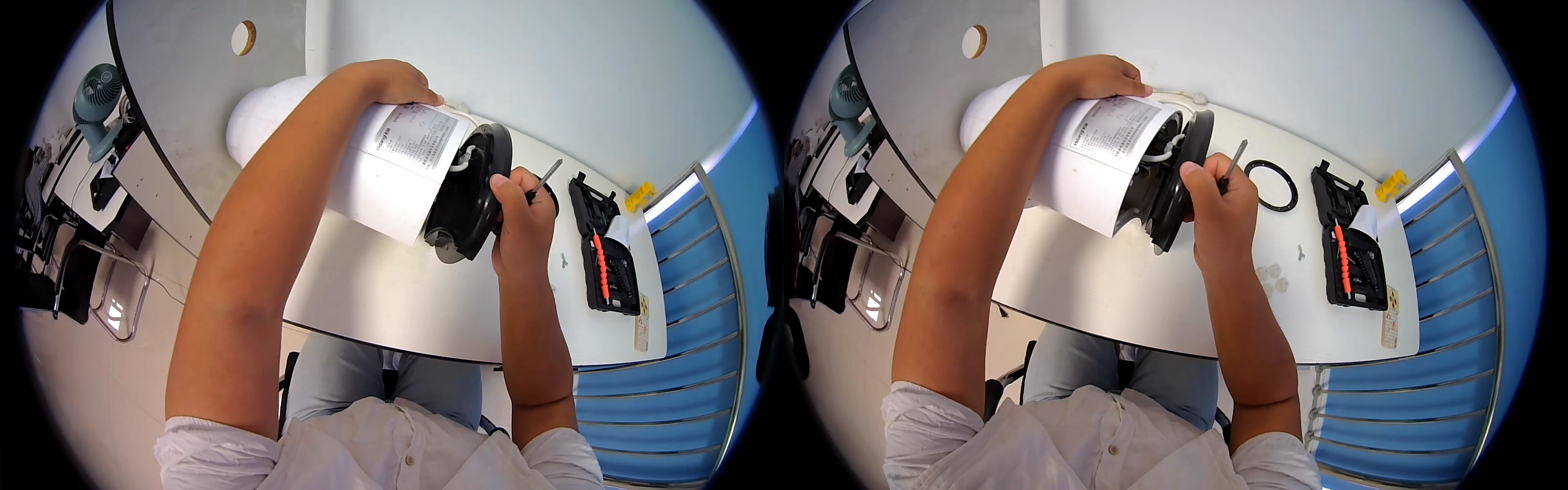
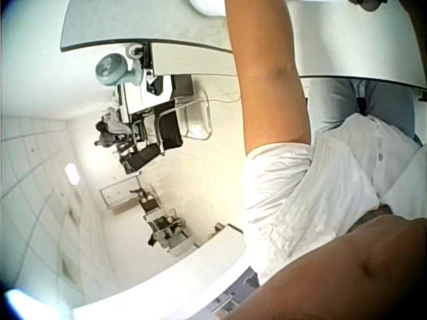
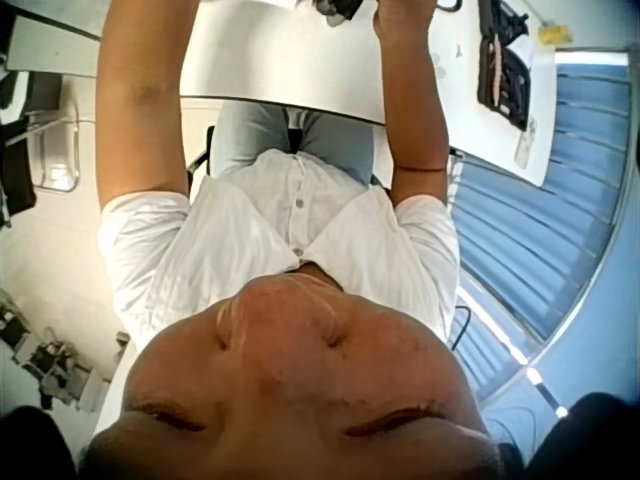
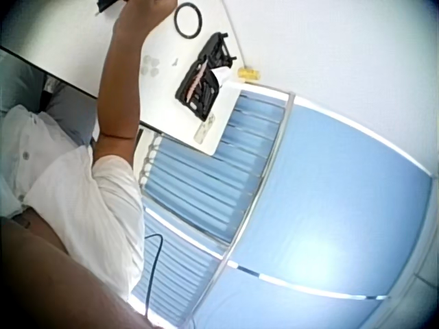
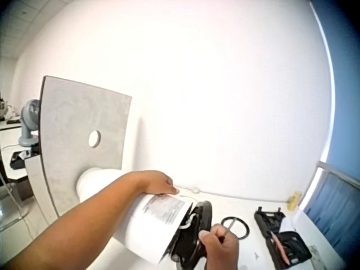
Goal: The person assembles a white cylindrical appliance by attaching a black base plate. They use a screwdriver to tighten screws, then insert rubber feet into the base. The person repeatedly aligns and secures the base to the main body.
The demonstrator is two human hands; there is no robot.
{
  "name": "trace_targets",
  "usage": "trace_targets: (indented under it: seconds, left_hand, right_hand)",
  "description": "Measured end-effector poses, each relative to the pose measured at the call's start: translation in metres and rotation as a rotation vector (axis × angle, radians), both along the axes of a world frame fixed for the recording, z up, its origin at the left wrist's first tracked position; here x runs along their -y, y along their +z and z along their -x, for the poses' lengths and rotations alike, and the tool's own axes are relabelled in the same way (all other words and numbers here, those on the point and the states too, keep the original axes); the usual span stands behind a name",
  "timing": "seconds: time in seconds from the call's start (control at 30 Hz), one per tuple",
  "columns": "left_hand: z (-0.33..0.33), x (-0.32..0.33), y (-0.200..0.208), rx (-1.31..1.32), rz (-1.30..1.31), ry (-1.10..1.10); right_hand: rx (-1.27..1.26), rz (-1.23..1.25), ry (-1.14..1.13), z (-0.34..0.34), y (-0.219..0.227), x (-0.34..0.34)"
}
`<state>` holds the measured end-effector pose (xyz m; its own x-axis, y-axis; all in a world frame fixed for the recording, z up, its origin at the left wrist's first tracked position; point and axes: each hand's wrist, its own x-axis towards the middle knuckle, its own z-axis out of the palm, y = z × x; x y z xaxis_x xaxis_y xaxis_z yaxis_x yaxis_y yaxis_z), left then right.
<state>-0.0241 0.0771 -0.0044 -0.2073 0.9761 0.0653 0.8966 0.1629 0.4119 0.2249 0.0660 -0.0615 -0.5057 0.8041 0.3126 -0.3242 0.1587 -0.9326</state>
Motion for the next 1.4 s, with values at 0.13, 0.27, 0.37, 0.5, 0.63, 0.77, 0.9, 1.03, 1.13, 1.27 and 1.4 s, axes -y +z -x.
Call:
trace_targets:
  seconds: [0.13, 0.27, 0.37, 0.5, 0.63, 0.77, 0.9, 1.03, 1.13, 1.27, 1.4]
  left_hand:
    - [-0.001, 0.001, 0.002, 0.007, 0.019, 0.008]
    - [-0.001, -0.001, 0.001, 0.009, 0.020, 0.017]
    - [-0.001, 0.000, 0.002, 0.028, 0.028, 0.003]
    - [0.000, -0.002, 0.002, 0.019, 0.028, 0.005]
    - [-0.001, -0.003, 0.004, 0.001, 0.062, 0.009]
    - [-0.006, 0.001, 0.007, 0.005, 0.066, 0.025]
    - [0.002, -0.001, 0.001, 0.019, -0.001, 0.012]
    - [0.002, 0.002, -0.001, 0.087, -0.010, 0.001]
    - [0.001, 0.006, 0.000, 0.144, -0.013, -0.013]
    - [0.001, 0.011, 0.003, 0.186, 0.025, -0.013]
    - [0.000, 0.010, 0.006, 0.192, 0.058, -0.003]
  right_hand:
    - [0.029, -0.057, -0.049, 0.002, 0.001, 0.003]
    - [0.104, -0.138, -0.100, 0.003, 0.005, 0.000]
    - [0.139, -0.180, -0.109, 0.005, 0.008, -0.007]
    - [0.125, -0.139, -0.065, 0.004, 0.013, -0.009]
    - [0.136, -0.099, -0.088, 0.002, 0.013, -0.007]
    - [0.112, -0.060, -0.120, -0.003, 0.007, 0.000]
    - [0.028, -0.138, -0.109, -0.007, -0.008, 0.007]
    - [0.004, -0.245, -0.164, -0.008, -0.023, 0.018]
    - [0.010, -0.306, -0.190, -0.008, -0.031, 0.027]
    - [-0.044, -0.284, -0.127, -0.012, -0.033, 0.030]
    - [-0.107, -0.133, -0.042, -0.012, -0.038, 0.024]
